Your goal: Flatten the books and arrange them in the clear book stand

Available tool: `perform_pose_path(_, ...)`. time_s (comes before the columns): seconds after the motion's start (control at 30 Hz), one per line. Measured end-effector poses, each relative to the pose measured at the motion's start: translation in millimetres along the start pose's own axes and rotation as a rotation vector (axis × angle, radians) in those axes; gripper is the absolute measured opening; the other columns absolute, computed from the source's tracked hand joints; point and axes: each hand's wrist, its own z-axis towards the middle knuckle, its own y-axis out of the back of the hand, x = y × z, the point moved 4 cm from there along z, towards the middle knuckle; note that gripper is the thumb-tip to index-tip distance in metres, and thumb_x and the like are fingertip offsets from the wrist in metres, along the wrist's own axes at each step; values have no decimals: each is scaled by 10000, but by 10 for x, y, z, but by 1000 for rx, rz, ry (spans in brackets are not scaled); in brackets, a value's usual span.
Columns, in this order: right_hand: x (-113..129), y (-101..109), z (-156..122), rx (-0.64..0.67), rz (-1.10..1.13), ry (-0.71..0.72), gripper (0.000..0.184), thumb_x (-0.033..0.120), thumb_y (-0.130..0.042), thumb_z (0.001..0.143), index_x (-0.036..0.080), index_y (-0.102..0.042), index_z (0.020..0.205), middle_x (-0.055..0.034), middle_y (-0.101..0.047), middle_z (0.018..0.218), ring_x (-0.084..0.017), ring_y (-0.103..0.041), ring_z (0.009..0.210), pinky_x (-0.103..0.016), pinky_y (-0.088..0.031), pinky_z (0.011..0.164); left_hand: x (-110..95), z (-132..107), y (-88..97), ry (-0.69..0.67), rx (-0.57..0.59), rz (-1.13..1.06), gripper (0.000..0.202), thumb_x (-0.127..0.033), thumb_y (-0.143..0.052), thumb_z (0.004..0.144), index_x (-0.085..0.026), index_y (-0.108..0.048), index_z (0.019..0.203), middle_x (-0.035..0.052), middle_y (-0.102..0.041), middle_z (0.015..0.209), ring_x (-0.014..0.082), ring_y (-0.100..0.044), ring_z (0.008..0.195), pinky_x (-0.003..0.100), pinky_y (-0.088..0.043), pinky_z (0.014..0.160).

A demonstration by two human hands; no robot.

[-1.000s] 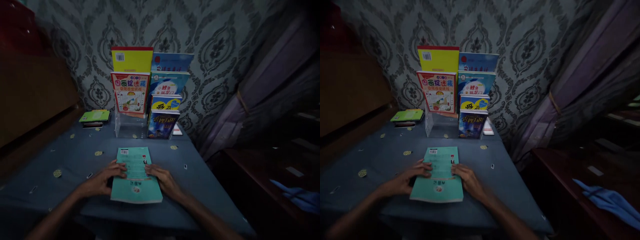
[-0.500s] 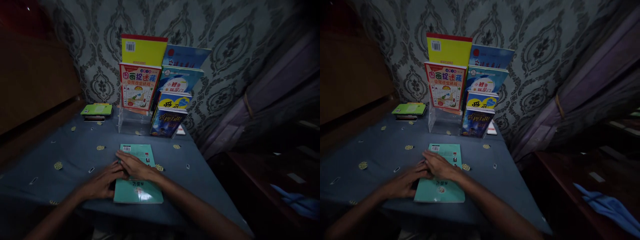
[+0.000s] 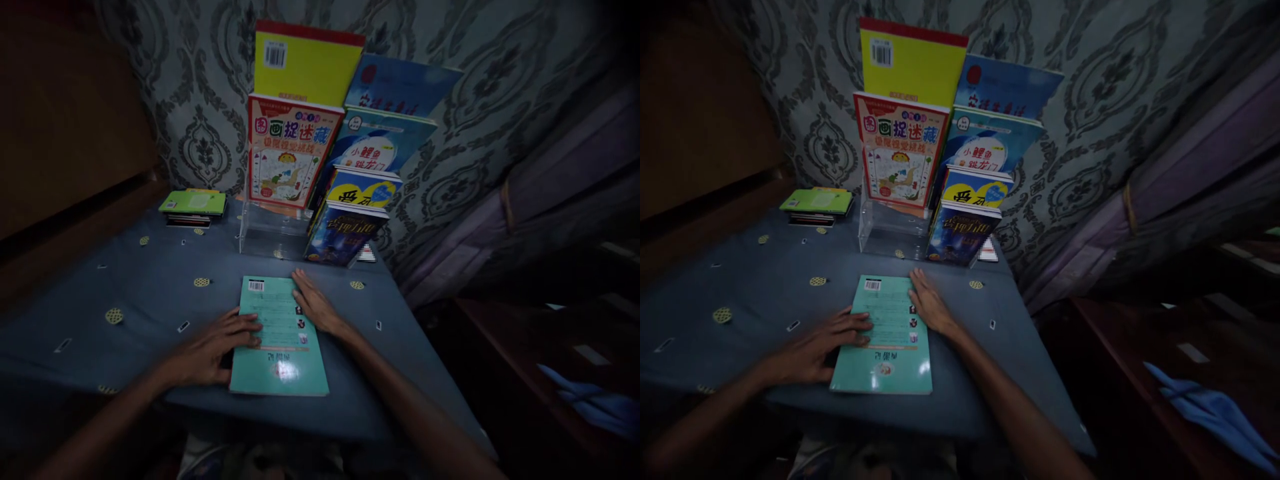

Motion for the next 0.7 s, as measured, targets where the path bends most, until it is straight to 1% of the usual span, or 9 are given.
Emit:
perform_pose_path(0.1, -62, 5, -98, -23, -27, -15, 596, 448, -277, 1030, 136, -319, 1536, -159, -283, 1600, -247, -248, 1494, -519, -214, 1219, -33, -24, 12, 40, 35, 39, 555, -427, -636, 908, -283, -472, 1418, 71, -442, 1534, 267, -315, 1470, 522, -207, 1226)
perform_pose_path(0.17, -49, 1, -113, -45, -43, -5, 567, 421, -293, 1031, 161, -331, 1534, -148, -312, 1590, -241, -276, 1486, -517, -228, 1212, -74, -60, 61, 73, 80, 78, 600, -401, -599, 934, -321, -382, 1487, 61, -340, 1594, 278, -251, 1496, 552, -182, 1223)
perform_pose_path(0.23, -28, -2, -111, -66, -56, 4, 549, 402, -307, 1029, 178, -345, 1529, -138, -330, 1584, -239, -297, 1478, -516, -242, 1205, -110, -109, 139, 115, 155, 107, 682, -407, -593, 938, -369, -269, 1537, 47, -227, 1635, 306, -199, 1507, 597, -172, 1207)
perform_pose_path(0.3, -14, -2, -109, -82, -67, 4, 544, 398, -310, 1026, 175, -365, 1519, -138, -347, 1577, -242, -312, 1472, -519, -251, 1199, -128, -159, 229, 158, 244, 113, 784, -428, -618, 919, -402, -164, 1557, 37, -157, 1648, 332, -169, 1508, 628, -183, 1189)
perform_pose_path(0.4, -11, 2, -118, -98, -74, -2, 547, 408, -309, 1023, 165, -387, 1507, -145, -378, 1563, -245, -328, 1465, -524, -250, 1198, -110, -192, 337, 215, 322, 85, 845, -455, -615, 918, -402, -73, 1564, 26, -126, 1649, 326, -153, 1508, 599, -220, 1189)
perform_pose_path(0.43, -12, 3, -123, -102, -71, -1, 546, 413, -312, 1023, 169, -389, 1505, -144, -386, 1560, -245, -335, 1463, -524, -249, 1199, -91, -182, 356, 234, 326, 73, 822, -472, -589, 932, -394, -69, 1565, 22, -128, 1648, 313, -152, 1510, 576, -230, 1195)
perform_pose_path(0.5, -12, 9, -132, -111, -55, 3, 541, 421, -323, 1021, 188, -392, 1505, -135, -399, 1555, -246, -346, 1457, -525, -251, 1199, -24, -127, 370, 279, 294, 61, 726, -507, -492, 977, -366, -96, 1570, 17, -147, 1644, 279, -160, 1512, 523, -239, 1207)
perform_pose_path(0.6, -12, 26, -138, -127, -30, 5, 531, 428, -335, 1020, 212, -398, 1501, -121, -419, 1548, -248, -360, 1450, -527, -255, 1198, 140, 28, 358, 326, 193, 86, 600, -505, -346, 1027, -303, -190, 1570, 30, -211, 1633, 239, -211, 1505, 459, -247, 1216)
perform_pose_path(0.7, -22, 49, -140, -126, 2, 14, 532, 426, -356, 1011, 198, -419, 1487, -133, -432, 1538, -259, -375, 1440, -534, -272, 1190, 350, 206, 368, 337, 87, 166, 562, -492, -303, 1037, -251, -298, 1545, 58, -302, 1606, 228, -307, 1475, 421, -299, 1194)
